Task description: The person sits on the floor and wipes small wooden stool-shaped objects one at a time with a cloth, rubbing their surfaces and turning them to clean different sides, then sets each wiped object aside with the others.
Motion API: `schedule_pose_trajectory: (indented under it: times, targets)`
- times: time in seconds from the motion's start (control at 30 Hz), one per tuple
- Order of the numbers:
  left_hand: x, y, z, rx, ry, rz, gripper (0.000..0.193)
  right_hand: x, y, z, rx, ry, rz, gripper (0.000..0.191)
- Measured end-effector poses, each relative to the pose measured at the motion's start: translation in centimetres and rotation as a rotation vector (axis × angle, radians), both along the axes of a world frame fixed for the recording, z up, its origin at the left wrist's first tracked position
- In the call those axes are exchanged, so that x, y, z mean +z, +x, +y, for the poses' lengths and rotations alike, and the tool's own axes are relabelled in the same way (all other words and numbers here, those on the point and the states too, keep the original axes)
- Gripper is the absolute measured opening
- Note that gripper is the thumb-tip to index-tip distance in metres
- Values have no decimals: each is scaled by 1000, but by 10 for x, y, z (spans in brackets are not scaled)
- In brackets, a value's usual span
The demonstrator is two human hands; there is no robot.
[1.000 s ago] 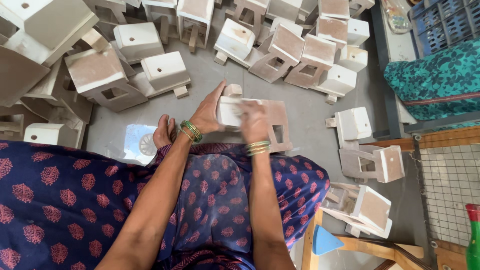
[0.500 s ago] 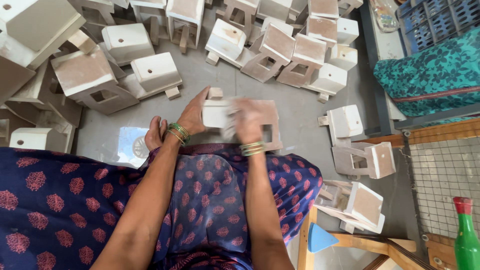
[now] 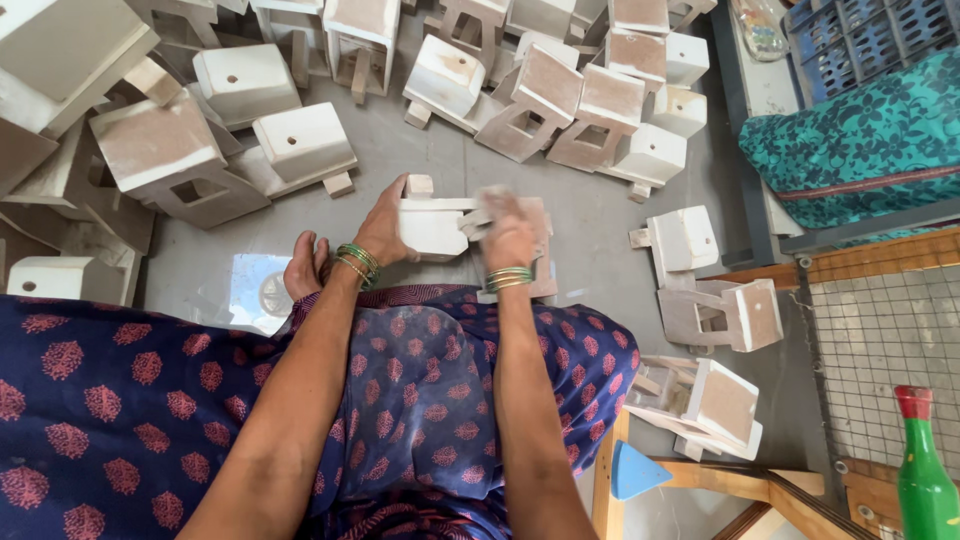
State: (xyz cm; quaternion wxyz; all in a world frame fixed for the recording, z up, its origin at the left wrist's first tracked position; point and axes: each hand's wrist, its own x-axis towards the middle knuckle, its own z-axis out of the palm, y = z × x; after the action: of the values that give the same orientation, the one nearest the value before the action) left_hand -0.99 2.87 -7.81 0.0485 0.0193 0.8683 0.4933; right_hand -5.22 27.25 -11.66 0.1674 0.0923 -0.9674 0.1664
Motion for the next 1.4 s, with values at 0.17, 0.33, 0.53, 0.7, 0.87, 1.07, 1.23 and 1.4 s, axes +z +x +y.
schedule_pose_trajectory:
  times: [0.17, 0.33, 0.53, 0.7, 0.87, 1.07, 1.23, 1.4]
  targets:
    - [0, -1, 0, 0, 42, 34, 143, 5, -7, 36, -441, -151, -152, 35]
    - [1, -1, 3, 2, 54, 23, 142, -1, 0, 9, -260, 185, -78, 30]
    - [2, 1, 5, 3, 21, 44, 144, 22, 7, 13, 110, -328, 255, 51]
    - [2, 1, 6, 13, 22, -2, 145, 11, 3, -33, -20, 162, 151, 46]
    - [1, 3, 5, 12, 11, 119, 142, 1, 26, -95, 32, 107, -56, 45]
    - [6, 3, 6, 23, 26, 30, 138, 31, 20, -49, -47, 3, -186, 46]
    - [2, 2, 6, 14, 24, 4, 139, 20, 23, -67, -51, 323, -6, 55]
    - [1, 1, 6, 11, 65, 93, 140, 19, 34, -79, 180, 148, -228, 55]
